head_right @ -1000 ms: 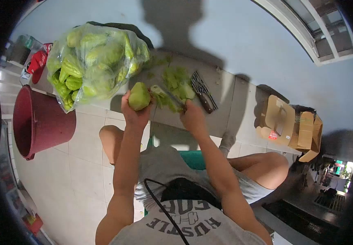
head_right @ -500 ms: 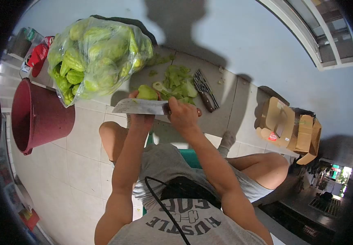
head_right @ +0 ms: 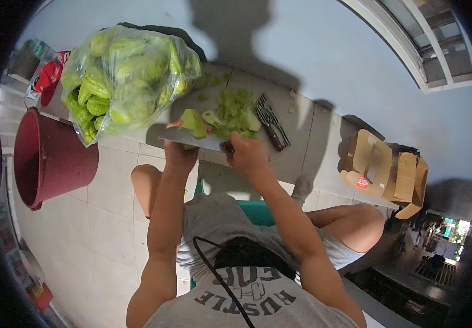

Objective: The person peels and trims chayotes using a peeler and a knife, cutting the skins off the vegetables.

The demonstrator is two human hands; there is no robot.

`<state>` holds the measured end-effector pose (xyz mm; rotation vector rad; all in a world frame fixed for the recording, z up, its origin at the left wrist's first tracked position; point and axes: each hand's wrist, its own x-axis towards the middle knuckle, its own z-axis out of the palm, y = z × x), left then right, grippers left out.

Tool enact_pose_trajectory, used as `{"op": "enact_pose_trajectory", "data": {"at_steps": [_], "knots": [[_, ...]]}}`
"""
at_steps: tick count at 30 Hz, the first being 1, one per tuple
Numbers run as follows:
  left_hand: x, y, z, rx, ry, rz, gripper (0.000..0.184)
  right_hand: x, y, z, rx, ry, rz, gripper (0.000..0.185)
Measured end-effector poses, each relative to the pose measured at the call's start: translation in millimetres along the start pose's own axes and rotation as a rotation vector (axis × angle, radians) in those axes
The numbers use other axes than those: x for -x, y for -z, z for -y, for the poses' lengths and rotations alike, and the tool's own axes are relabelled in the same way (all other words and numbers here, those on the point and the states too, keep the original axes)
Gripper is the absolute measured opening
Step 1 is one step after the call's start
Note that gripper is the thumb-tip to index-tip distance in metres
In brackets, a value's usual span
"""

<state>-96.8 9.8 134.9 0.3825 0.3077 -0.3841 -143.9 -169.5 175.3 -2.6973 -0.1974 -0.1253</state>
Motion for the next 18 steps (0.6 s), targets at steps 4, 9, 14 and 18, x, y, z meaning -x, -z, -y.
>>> {"op": "enact_pose_trajectory", "data": {"at_steps": [4,9,14,18], "knots": [[3,1,8,-0.075,0.029,0.024,0.042,0,1,8,-0.091,-0.024,0.043,0.024],[13,-8,8,-0.138,-0.038,-0.217,0.047,8,-15,-22,0.018,-0.165,0.104,0.024],[6,-1,0,-0.149,0.013,-0.001,0.047,-4,4,-7,-0.047,-0.106,0.087,0.024],[10,-11,6,-0.13,-0.018,-0.063,0.046,-9,18,12,-0.12,-0.056,0.085,0.024]]}}
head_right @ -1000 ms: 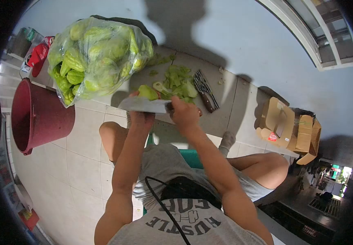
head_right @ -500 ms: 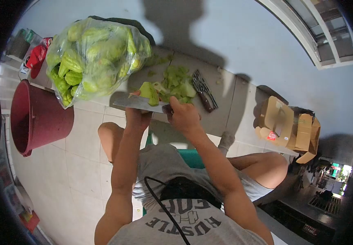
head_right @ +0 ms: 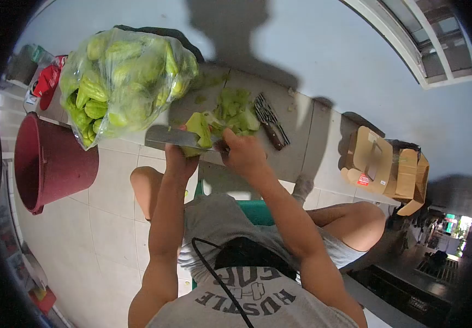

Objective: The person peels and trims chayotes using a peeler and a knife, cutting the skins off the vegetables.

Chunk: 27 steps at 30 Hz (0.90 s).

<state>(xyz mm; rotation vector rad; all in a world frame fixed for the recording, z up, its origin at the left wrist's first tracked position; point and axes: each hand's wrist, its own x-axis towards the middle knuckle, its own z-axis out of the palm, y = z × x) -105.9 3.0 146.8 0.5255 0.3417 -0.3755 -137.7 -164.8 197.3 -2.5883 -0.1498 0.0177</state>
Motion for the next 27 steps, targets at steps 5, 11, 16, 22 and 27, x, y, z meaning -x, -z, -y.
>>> {"op": "enact_pose_trajectory", "data": {"at_steps": [5,11,16,22,27], "knots": [[1,9,6,-0.08,-0.009,-0.05,0.049,1,-25,-41,0.067,-0.131,0.007,0.023],[11,-8,-2,-0.047,0.066,0.13,0.053,2,-19,-59,0.169,-0.306,0.119,0.025],[-1,-9,-10,0.092,-0.012,0.09,0.051,-13,-12,-63,-0.062,-0.411,-0.003,0.026],[-6,3,-8,0.125,0.008,0.041,0.047,-5,-20,-67,-0.176,-0.414,0.064,0.026],[-14,5,-1,0.199,0.012,-0.046,0.041,6,-22,-21,0.0,-0.094,-0.043,0.022]]}}
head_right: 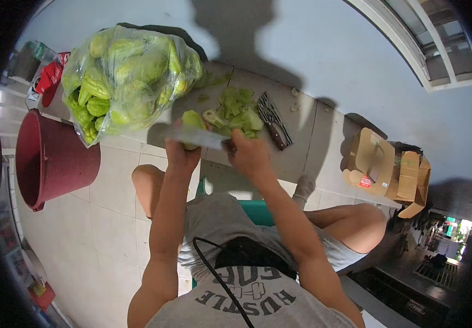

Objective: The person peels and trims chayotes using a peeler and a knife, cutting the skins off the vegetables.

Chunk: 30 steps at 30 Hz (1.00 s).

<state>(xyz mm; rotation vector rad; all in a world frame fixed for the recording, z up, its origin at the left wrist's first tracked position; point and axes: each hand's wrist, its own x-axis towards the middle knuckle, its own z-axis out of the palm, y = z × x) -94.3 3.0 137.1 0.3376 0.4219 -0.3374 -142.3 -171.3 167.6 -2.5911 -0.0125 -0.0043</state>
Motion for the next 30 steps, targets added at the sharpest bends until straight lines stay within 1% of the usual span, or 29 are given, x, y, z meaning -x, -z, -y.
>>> {"op": "enact_pose_trajectory", "data": {"at_steps": [1,2,4,8,11,13,14,16,17,19,20,22,26,28,29,30], "knots": [[0,2,1,0.04,0.021,0.017,0.039,2,-4,4,0.047,0.19,-0.085,0.022],[-1,4,1,0.041,0.021,0.015,0.039,3,-6,7,0.048,0.19,-0.083,0.022],[-2,8,2,0.067,0.092,0.083,0.038,3,-4,18,0.132,0.311,-0.124,0.027],[-1,10,11,0.04,0.079,0.031,0.037,1,-1,26,0.167,0.315,-0.143,0.027],[1,4,11,0.097,0.072,-0.021,0.037,-4,3,22,0.167,0.308,-0.148,0.027],[6,-3,7,-0.024,-0.108,-0.204,0.037,-6,2,2,0.164,0.097,-0.069,0.027],[5,-2,4,-0.021,-0.109,-0.198,0.037,-5,2,-8,0.168,0.1,-0.073,0.027],[5,3,-5,-0.147,-0.047,-0.041,0.039,-8,4,-17,0.281,0.012,0.058,0.025],[5,4,-3,-0.146,-0.045,-0.045,0.039,-7,1,-21,0.281,0.011,0.063,0.025],[6,3,2,-0.16,-0.024,0.016,0.041,-7,11,-3,0.214,0.085,0.012,0.027],[6,2,5,-0.162,-0.022,0.019,0.041,-8,17,5,0.214,0.083,0.008,0.027],[8,1,9,-0.155,-0.048,0.025,0.043,-11,26,18,0.126,0.176,0.003,0.027],[5,5,7,-0.156,0.002,0.05,0.044,-12,27,20,0.109,0.192,0.043,0.025],[6,10,8,-0.175,-0.038,0.0,0.044,-16,13,-3,0.178,0.067,0.079,0.023],[12,11,7,-0.177,-0.031,0.002,0.044,-12,9,-16,0.178,0.061,0.076,0.023],[17,2,1,-0.214,0.013,0.045,0.044,-15,5,-32,0.226,-0.049,0.111,0.022]]}}
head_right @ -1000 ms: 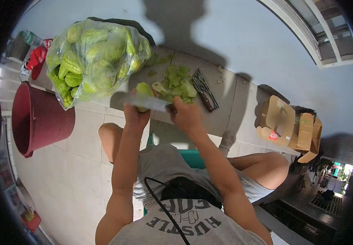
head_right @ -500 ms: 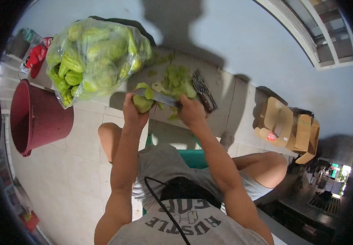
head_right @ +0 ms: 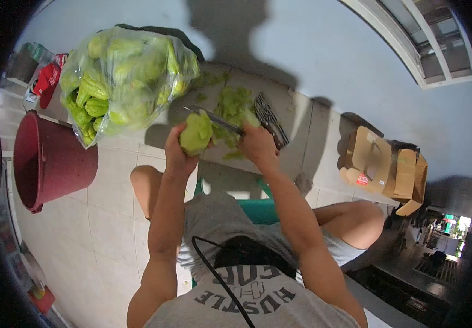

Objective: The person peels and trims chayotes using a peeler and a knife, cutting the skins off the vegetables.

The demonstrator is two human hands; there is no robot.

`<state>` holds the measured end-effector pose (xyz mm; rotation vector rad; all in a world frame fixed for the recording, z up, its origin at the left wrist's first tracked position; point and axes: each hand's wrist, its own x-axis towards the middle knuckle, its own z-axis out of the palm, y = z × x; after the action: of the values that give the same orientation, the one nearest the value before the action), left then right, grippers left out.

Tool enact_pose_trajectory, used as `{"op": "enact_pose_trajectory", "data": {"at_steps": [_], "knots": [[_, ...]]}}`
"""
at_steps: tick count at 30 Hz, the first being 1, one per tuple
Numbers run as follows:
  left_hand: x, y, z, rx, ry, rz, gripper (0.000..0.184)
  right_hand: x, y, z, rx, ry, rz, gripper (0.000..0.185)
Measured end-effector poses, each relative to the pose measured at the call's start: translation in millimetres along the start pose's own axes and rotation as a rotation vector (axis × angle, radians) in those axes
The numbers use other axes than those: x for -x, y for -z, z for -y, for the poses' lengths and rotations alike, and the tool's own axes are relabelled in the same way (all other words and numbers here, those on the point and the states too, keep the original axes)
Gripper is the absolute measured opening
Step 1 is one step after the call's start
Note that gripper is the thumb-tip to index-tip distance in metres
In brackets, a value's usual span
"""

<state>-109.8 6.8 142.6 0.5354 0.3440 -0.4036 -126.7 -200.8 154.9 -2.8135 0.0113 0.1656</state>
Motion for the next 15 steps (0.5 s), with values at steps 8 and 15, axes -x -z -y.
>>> {"op": "enact_pose_trajectory", "data": {"at_steps": [8,15], "knots": [[-3,-15,-10,0.102,-0.006,0.091,0.047,-3,15,3,-0.184,-0.159,0.025,0.022],[-6,-21,-12,0.25,0.001,0.001,0.046,-4,13,-1,-0.089,-0.11,0.019,0.023]]}}
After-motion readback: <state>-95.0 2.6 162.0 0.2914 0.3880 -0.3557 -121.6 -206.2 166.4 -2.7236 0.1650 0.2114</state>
